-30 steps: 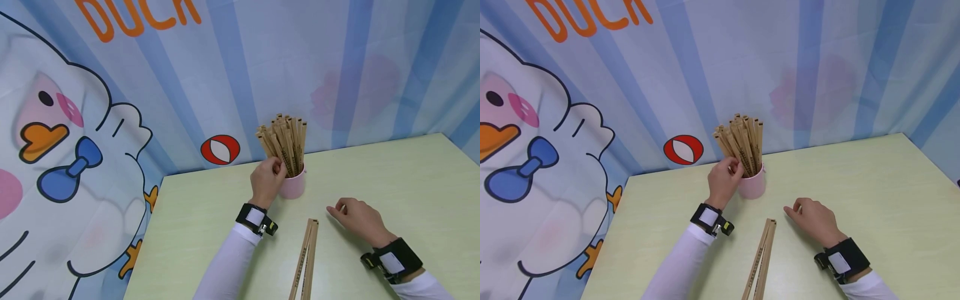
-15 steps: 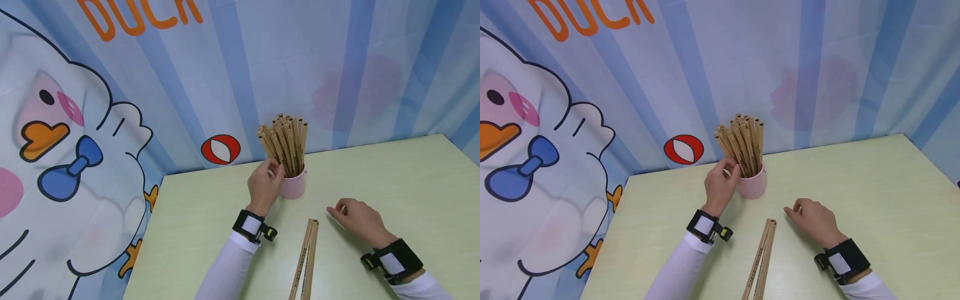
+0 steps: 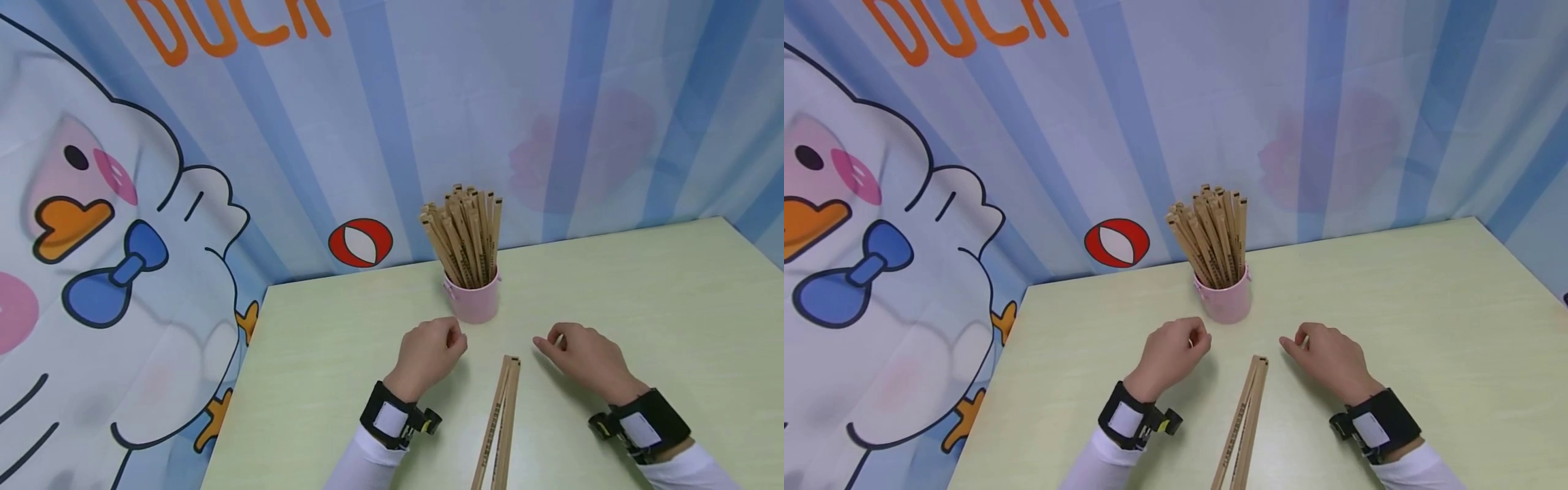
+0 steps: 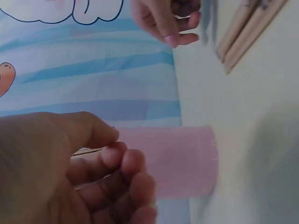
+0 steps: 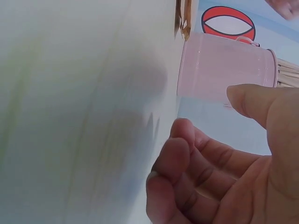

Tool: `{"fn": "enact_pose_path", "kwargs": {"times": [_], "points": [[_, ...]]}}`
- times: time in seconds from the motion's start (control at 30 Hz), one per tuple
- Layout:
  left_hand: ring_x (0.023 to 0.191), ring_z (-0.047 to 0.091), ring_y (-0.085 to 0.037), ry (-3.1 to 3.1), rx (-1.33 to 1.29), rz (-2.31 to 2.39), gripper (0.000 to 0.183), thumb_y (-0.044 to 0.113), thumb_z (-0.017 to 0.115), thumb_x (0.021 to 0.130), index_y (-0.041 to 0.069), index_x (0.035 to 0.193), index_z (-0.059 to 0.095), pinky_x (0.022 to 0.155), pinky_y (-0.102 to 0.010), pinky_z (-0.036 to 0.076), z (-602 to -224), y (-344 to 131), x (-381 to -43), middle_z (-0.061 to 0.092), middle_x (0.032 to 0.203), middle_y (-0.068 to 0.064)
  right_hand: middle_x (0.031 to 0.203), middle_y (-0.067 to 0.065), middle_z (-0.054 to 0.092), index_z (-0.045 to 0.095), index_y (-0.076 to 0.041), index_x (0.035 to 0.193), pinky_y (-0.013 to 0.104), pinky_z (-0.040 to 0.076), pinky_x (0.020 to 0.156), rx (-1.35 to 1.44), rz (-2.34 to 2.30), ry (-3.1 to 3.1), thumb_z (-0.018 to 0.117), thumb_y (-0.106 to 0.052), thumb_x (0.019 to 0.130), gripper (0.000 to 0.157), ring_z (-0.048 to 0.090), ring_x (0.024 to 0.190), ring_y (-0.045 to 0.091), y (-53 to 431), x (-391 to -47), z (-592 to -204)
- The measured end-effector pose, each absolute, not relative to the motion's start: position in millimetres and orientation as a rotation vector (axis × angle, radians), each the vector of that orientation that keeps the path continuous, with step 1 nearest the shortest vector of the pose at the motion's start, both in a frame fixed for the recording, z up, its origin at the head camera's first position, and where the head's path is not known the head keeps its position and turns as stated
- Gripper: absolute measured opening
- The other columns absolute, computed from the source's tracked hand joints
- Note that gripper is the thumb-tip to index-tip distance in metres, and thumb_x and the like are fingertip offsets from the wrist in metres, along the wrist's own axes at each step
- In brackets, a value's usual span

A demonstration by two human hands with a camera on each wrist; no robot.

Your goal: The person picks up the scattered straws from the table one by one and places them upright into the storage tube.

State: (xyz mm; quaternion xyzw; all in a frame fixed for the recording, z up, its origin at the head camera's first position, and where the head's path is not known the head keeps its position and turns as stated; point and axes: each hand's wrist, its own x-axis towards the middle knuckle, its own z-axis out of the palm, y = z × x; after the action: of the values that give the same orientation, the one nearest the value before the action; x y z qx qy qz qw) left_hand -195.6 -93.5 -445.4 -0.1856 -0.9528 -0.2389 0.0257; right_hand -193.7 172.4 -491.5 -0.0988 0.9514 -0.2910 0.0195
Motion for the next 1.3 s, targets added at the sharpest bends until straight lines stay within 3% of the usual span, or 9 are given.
{"fn": "enact_pose_path", "kwargs": {"times": [0.37,0.53,0.67,1.3], "points": [[0.047,0.041,-0.006,-3.09,-0.506,-0.674,0.026,0.014,0.06,0.082,0.019,0.059,0.049,0.042,-0.024,0.03,-487,-95,-181,0.042,0.053,0.009,0.067,0.001,0.062,0.066,-0.006,0.086,0.033,0.043,0.048,-0.286,-0.866,2.916,0.061,-0.038,0.092,0.033,0.051,0.057,0.014,170,-190,-494],[0.046,0.04,-0.007,-3.068,-0.514,-0.649,0.025,0.013,0.06,0.081,0.018,0.059,0.049,0.04,-0.024,0.029,-497,-95,-177,0.042,0.053,0.009,0.059,-0.001,0.053,0.061,-0.01,0.076,0.03,0.035,0.046,-0.298,-0.85,2.908,0.061,-0.038,0.091,0.032,0.046,0.053,0.014,167,-185,-493],[0.046,0.041,-0.007,-3.042,-0.514,-0.64,0.024,0.014,0.06,0.08,0.019,0.059,0.049,0.04,-0.024,0.028,-500,-95,-177,0.043,0.053,0.009,0.055,-0.002,0.044,0.054,-0.013,0.069,0.029,0.03,0.047,-0.327,-0.838,2.89,0.063,-0.038,0.091,0.034,0.042,0.051,0.013,160,-178,-490],[0.045,0.038,-0.007,-3.044,-0.462,-0.642,0.026,0.014,0.06,0.08,0.019,0.058,0.047,0.039,-0.024,0.027,-501,-95,-177,0.04,0.052,0.009,0.049,-0.009,0.035,0.045,-0.017,0.055,0.026,0.021,0.042,-0.431,-0.713,2.873,0.072,-0.039,0.082,0.044,0.034,0.044,0.007,109,-144,-499]]}}
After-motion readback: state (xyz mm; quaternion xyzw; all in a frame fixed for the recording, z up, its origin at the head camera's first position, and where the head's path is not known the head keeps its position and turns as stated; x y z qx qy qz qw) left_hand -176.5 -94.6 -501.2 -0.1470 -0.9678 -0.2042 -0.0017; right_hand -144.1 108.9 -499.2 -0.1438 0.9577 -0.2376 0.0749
